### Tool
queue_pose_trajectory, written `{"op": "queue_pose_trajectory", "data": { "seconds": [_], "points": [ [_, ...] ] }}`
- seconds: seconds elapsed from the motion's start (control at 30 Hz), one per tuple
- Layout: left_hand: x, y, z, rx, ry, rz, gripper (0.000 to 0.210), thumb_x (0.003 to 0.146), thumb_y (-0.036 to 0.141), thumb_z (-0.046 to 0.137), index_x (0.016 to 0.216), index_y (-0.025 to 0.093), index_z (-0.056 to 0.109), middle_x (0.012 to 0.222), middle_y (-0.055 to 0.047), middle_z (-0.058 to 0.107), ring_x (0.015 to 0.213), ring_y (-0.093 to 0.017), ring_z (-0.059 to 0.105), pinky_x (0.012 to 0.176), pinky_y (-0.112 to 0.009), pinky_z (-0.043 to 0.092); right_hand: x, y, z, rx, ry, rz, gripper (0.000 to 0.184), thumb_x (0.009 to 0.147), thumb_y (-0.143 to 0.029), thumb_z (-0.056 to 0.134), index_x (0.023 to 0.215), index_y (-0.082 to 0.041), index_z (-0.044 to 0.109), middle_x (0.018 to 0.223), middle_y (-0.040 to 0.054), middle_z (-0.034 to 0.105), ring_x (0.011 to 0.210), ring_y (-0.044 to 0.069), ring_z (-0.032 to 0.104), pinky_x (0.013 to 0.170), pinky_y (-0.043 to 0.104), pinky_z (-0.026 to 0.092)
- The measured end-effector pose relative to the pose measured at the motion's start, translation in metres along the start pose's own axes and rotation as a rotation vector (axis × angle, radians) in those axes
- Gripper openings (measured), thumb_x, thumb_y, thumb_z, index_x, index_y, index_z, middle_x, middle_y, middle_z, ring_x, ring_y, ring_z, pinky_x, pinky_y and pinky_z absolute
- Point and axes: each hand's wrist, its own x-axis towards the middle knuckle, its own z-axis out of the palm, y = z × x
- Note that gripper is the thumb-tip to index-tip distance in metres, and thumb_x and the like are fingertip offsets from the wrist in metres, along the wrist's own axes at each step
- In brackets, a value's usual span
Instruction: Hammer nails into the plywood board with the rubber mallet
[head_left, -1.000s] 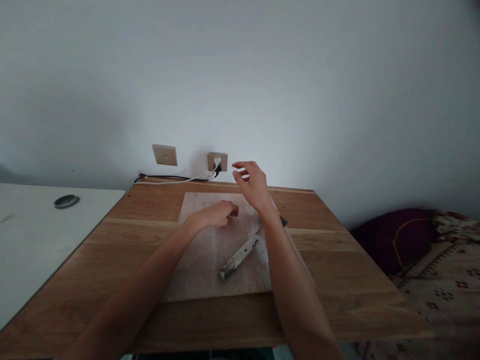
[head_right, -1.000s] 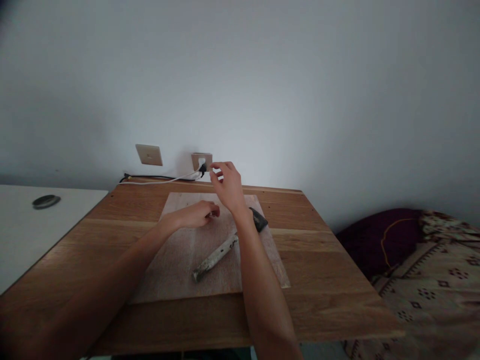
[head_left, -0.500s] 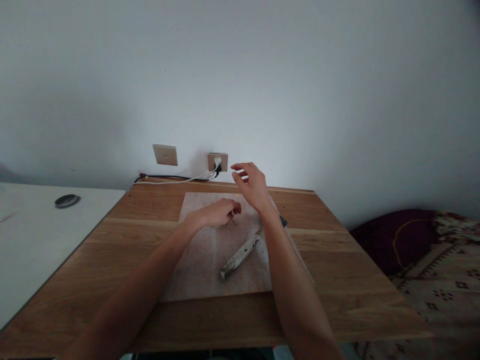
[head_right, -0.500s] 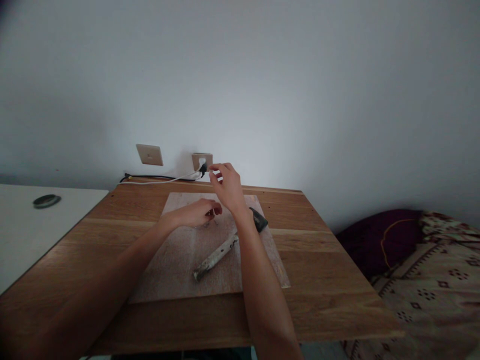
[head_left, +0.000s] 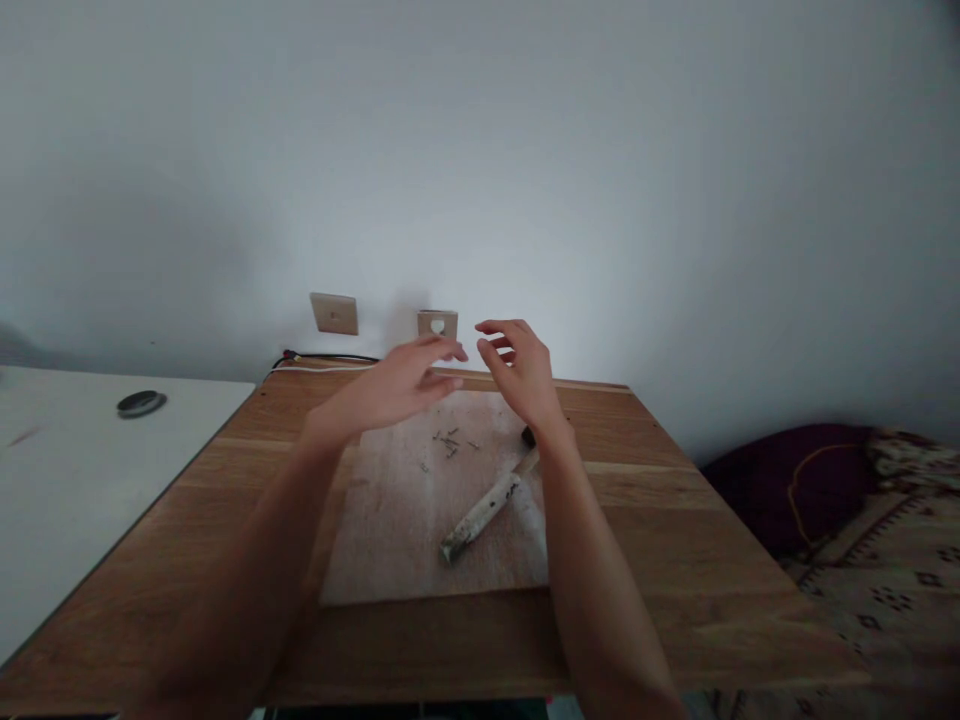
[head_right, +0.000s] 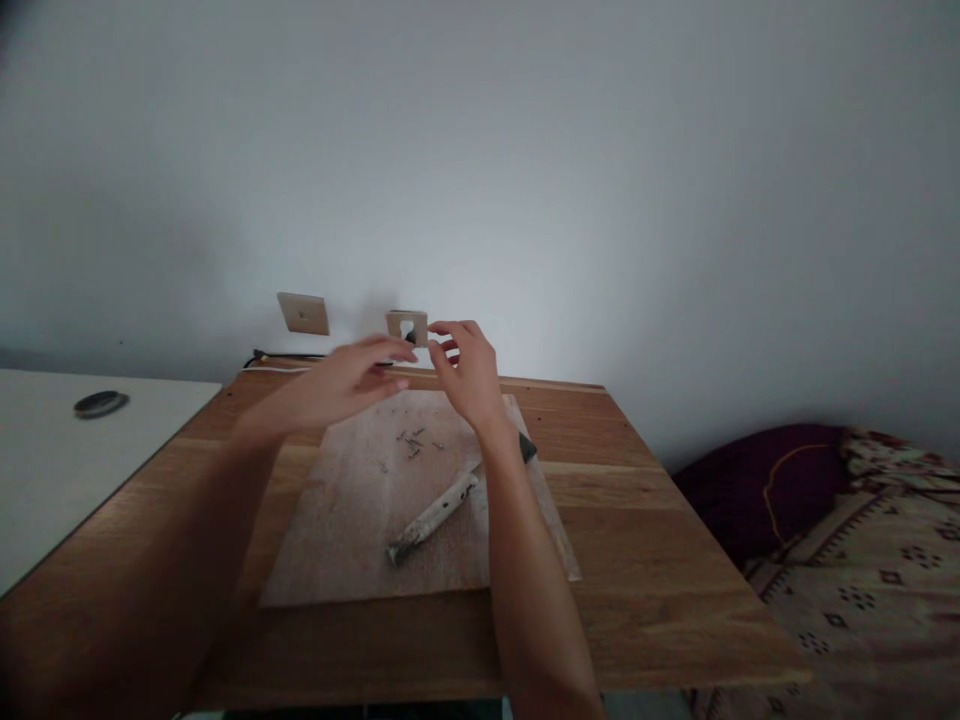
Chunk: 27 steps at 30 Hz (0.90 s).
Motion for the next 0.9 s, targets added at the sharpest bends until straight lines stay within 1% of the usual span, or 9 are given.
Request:
{"op": "queue_pose_trajectory", "data": {
  "seconds": [0.1,0.2,0.3,0.37,0.43,0.57,0.7,0.83,0.9],
  "points": [
    [-0.013,0.039,-0.041,0.032,0.296,-0.030,0.031,0.099,0.039,0.056,0.121,0.020,0.065,0.128,-0.010,0.066,0.110,-0.022,0.067,0.092,-0.036,0.058,-0.001,-0.022,-0.015,0.008,0.078,-0.054,0.026,0.100,-0.040,0.055,0.116,-0.023,0.068,0.120,0.0093,0.065,0.092,0.018,0.068,0.071,0.032,0.060],
    [-0.029,0.071,-0.048,0.080,0.411,-0.074,0.028,0.101,0.039,0.054,0.119,0.020,0.065,0.120,-0.008,0.069,0.103,-0.020,0.069,0.091,-0.035,0.058,-0.005,-0.048,-0.030,-0.030,0.146,-0.118,0.028,0.104,-0.038,0.049,0.123,-0.025,0.066,0.123,0.0086,0.064,0.098,0.019,0.067,0.076,0.033,0.061],
    [-0.056,0.080,-0.016,0.151,0.337,-0.131,0.026,0.104,0.034,0.049,0.119,0.020,0.065,0.116,-0.008,0.071,0.105,-0.020,0.069,0.096,-0.037,0.056,-0.021,-0.055,-0.047,-0.181,-0.012,-0.182,0.029,0.104,-0.037,0.049,0.123,-0.024,0.067,0.119,0.0099,0.065,0.102,0.022,0.067,0.086,0.040,0.060],
    [-0.086,0.075,0.016,0.257,0.146,-0.152,0.027,0.104,0.033,0.048,0.119,0.019,0.066,0.119,-0.011,0.071,0.113,-0.024,0.067,0.102,-0.042,0.054,-0.047,-0.041,-0.061,-0.321,-0.207,-0.202,0.031,0.103,-0.039,0.051,0.123,-0.023,0.069,0.115,0.0114,0.066,0.105,0.026,0.066,0.093,0.046,0.057],
    [-0.122,0.067,0.050,0.382,-0.020,-0.185,0.033,0.104,0.039,0.051,0.125,0.020,0.067,0.138,-0.014,0.064,0.130,-0.029,0.059,0.111,-0.049,0.048,-0.087,-0.015,-0.076,-0.424,-0.297,-0.128,0.035,0.104,-0.042,0.049,0.124,-0.022,0.068,0.115,0.0135,0.068,0.107,0.029,0.066,0.095,0.048,0.057],
    [-0.187,0.050,0.095,0.539,-0.073,-0.211,0.047,0.104,0.049,0.046,0.146,0.030,0.056,0.163,-0.010,0.043,0.152,-0.034,0.035,0.123,-0.064,0.025,-0.189,0.036,-0.100,-0.603,-0.341,0.083,0.051,0.101,-0.057,0.047,0.136,-0.023,0.064,0.134,0.0157,0.065,0.127,0.036,0.059,0.108,0.058,0.048],
    [-0.212,0.033,0.103,0.605,-0.012,-0.301,0.053,0.103,0.055,0.043,0.149,0.031,0.055,0.162,-0.012,0.044,0.152,-0.036,0.035,0.124,-0.067,0.020,-0.257,0.051,-0.107,-0.639,-0.567,0.303,0.067,0.098,-0.062,0.050,0.158,-0.033,0.042,0.166,0.0071,0.038,0.151,0.038,0.037,0.117,0.061,0.040],
    [-0.212,0.018,0.094,0.572,0.133,-0.614,0.060,0.105,0.053,0.037,0.145,0.015,0.059,0.152,-0.022,0.054,0.149,-0.040,0.041,0.122,-0.067,0.026,-0.269,0.044,-0.103,-0.593,-0.604,0.384,0.074,0.095,-0.062,0.055,0.162,-0.036,0.035,0.172,0.0033,0.026,0.156,0.037,0.027,0.122,0.058,0.033],
    [-0.209,0.015,0.091,0.434,0.146,-0.671,0.061,0.105,0.051,0.033,0.145,0.012,0.058,0.146,-0.020,0.061,0.145,-0.036,0.046,0.123,-0.064,0.028,-0.265,0.041,-0.102,-0.566,-0.616,0.385,0.076,0.093,-0.062,0.059,0.161,-0.035,0.037,0.171,0.0034,0.027,0.156,0.037,0.028,0.124,0.058,0.032]
  ]
}}
